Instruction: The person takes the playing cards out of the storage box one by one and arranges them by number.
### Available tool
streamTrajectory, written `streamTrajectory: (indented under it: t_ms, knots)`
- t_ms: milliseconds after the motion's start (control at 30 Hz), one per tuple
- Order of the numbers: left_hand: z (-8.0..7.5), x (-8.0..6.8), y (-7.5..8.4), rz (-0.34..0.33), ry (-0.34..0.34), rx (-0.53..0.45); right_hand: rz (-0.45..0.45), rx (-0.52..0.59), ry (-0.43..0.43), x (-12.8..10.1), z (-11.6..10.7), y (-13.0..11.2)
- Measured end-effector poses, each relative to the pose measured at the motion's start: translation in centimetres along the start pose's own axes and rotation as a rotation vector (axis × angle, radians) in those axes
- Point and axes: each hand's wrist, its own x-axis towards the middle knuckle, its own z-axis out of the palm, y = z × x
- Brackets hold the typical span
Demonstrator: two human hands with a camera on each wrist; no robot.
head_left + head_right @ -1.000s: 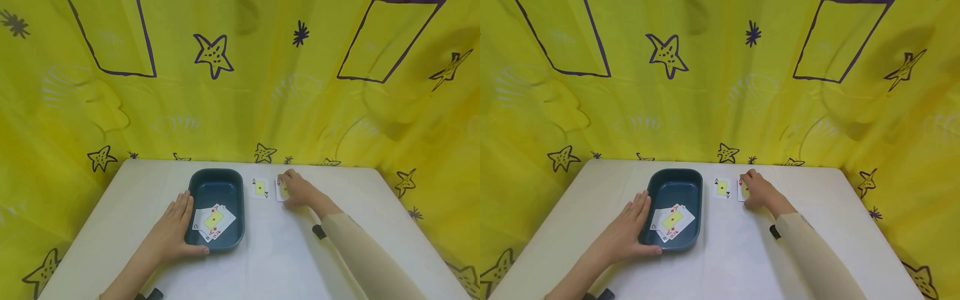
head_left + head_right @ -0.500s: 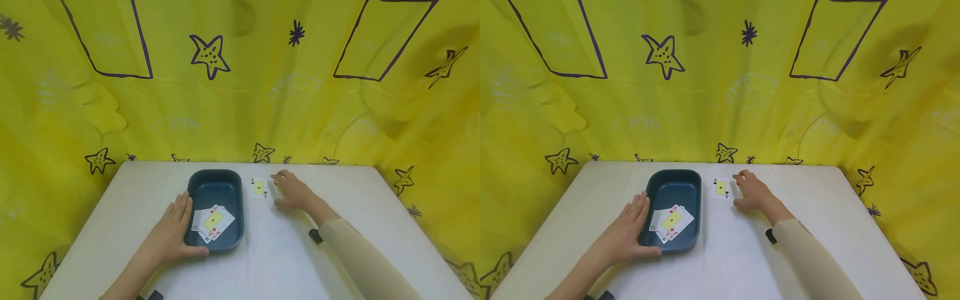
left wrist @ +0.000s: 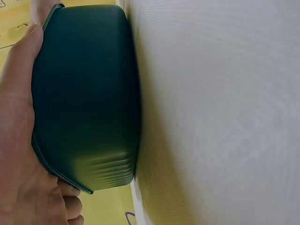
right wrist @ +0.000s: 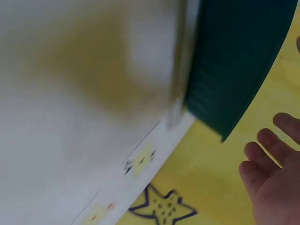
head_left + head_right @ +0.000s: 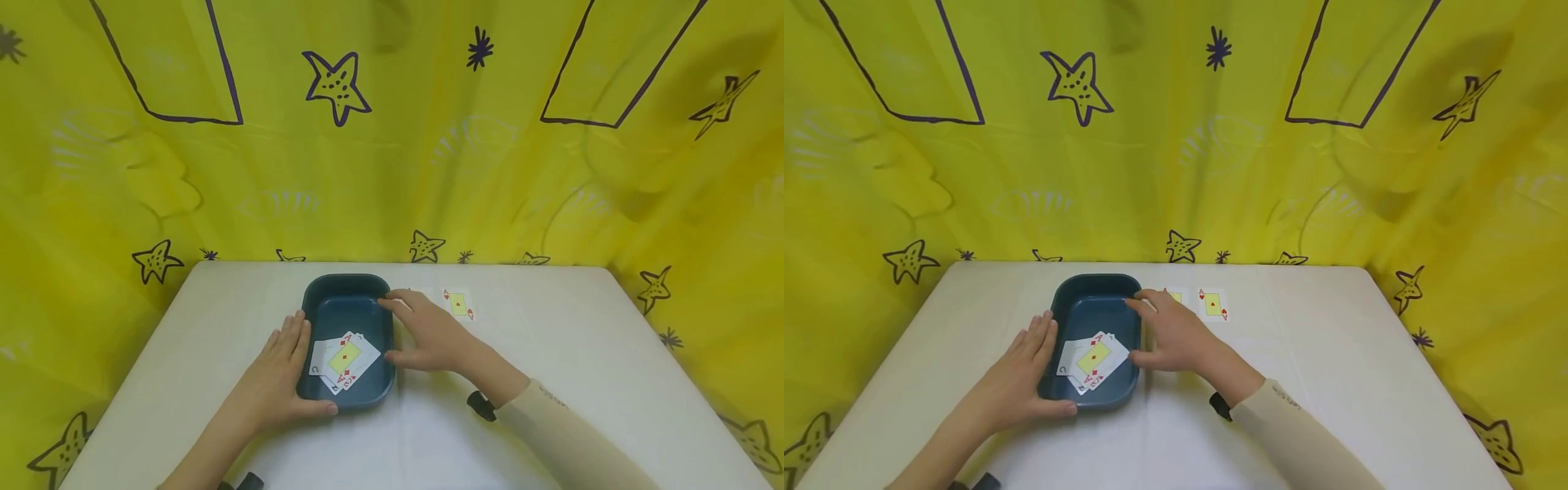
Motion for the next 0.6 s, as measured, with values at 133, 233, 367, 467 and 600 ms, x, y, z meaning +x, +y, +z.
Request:
streamTrajectory:
  t_ms: [133,233,367,467,600]
  knots:
    - [0.0,-0.1,-0.2,0.01,0.007,0.005,-0.032,-0.026,-0.053,0.8,0.7,-2.1]
    - [0.0,-0.1,-0.3,0.028,0.016,0.002,-0.06,-0.059,-0.088,1.4,1.7,-3.7]
    - [0.0,-0.2,-0.4,0.035,0.02,0.004,-0.086,-0.071,-0.14,2.2,3.1,-5.7]
    - [-0.1,-0.1,-0.5,0.036,0.014,0.008,-0.066,-0.086,-0.164,2.7,3.8,-6.8]
    - [-0.1,-0.1,-0.5,0.04,0.008,0.01,-0.005,-0.154,-0.178,3.3,4.5,-7.8]
